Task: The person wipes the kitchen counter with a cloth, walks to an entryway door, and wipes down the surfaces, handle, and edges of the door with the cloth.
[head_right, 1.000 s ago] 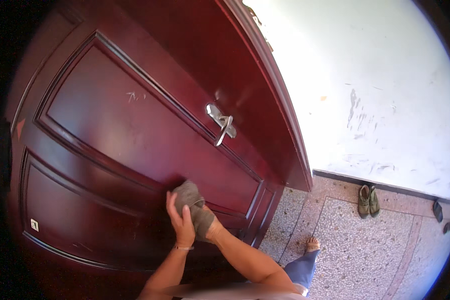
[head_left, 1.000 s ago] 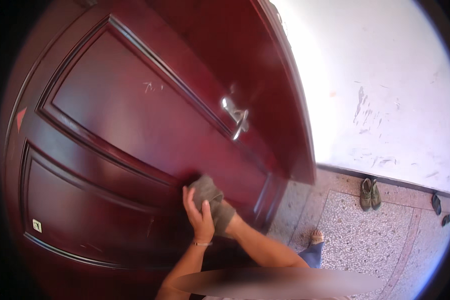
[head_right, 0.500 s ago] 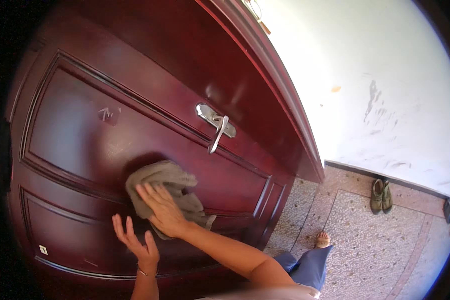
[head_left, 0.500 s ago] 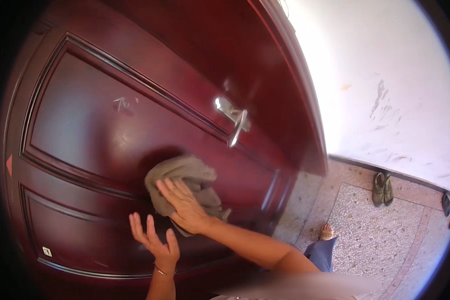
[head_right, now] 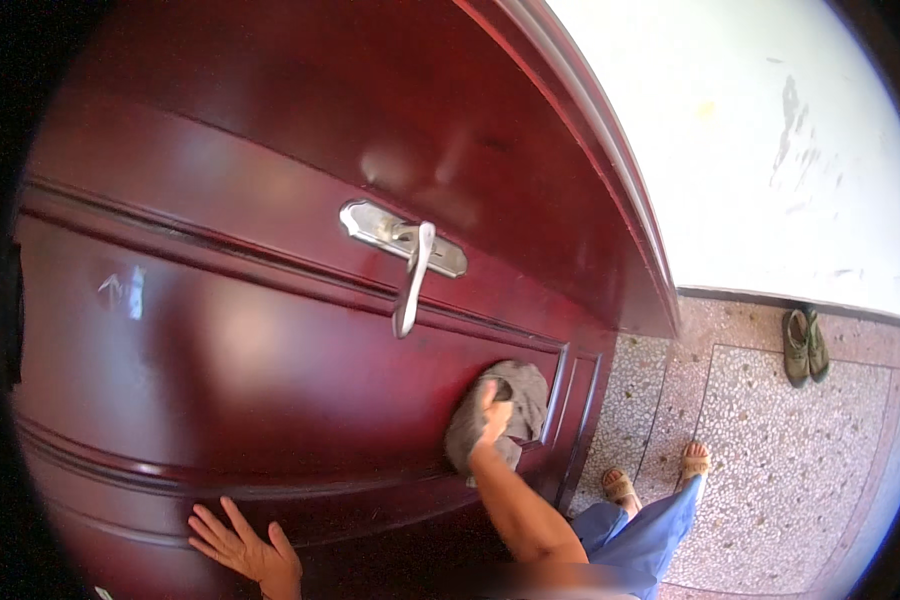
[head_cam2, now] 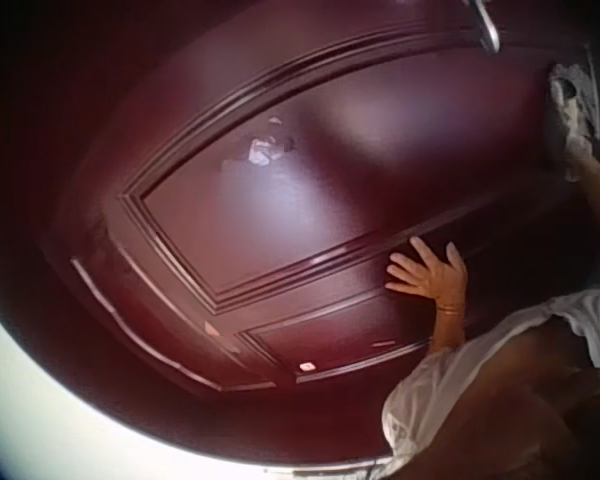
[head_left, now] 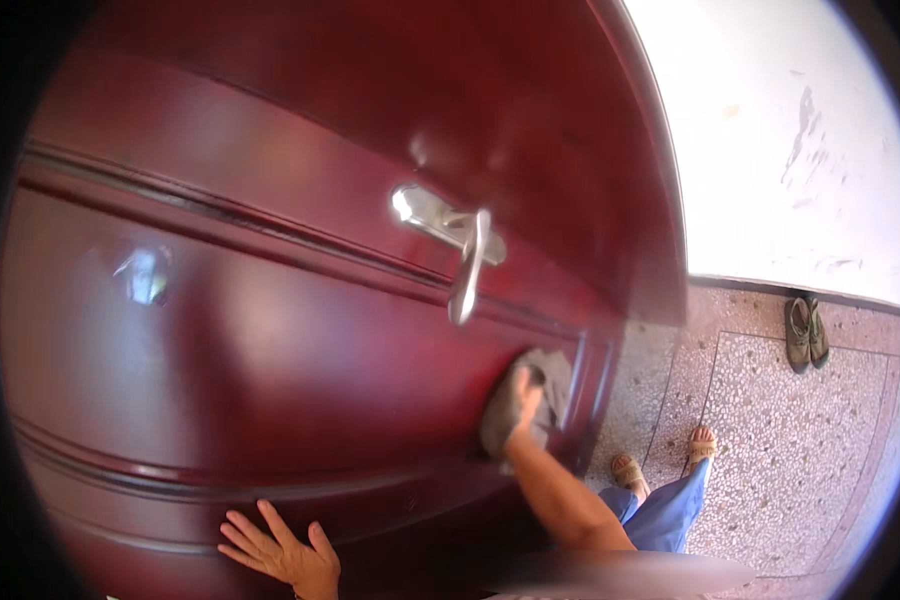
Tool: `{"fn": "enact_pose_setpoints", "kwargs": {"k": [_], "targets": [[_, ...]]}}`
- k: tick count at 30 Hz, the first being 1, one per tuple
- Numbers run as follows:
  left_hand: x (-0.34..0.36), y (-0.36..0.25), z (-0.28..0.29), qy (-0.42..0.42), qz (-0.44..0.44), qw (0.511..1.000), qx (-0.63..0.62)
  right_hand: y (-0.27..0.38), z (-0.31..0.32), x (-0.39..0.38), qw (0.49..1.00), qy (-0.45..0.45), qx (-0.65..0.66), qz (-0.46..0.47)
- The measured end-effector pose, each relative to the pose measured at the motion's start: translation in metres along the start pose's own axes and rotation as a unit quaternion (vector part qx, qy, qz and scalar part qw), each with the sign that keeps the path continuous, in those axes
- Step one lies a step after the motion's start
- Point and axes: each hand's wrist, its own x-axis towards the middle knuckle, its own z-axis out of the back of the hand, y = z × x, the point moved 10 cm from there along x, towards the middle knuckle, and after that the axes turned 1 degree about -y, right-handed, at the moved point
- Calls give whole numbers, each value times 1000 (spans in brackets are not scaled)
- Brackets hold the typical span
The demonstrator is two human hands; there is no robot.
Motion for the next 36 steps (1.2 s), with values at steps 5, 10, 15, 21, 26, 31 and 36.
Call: {"fn": "enact_pose_setpoints", "kwargs": {"k": [5,10,15,21,26,31,36], "targets": [[-8,12,-6,37,28,999,-21,148,-28,-161,902,174,-4,396],[-3,6,-7,18,27,999,-3,181,-39,-123,834,196,-6,515],[8,-4,-1,13,31,999,14,-65,-38,85,993,97,62,-7],[9,-5,0,7,22,1000,2,-75,-56,68,895,137,383,-182],[1,-1,-3,33,21,999,4,181,-43,-4,905,50,53,420],[5,-5,3,1,20,1000,-8,155,-56,61,872,120,228,415],[2,-1,-2,13,19,1000,-5,80,-43,161,979,10,197,46]]}}
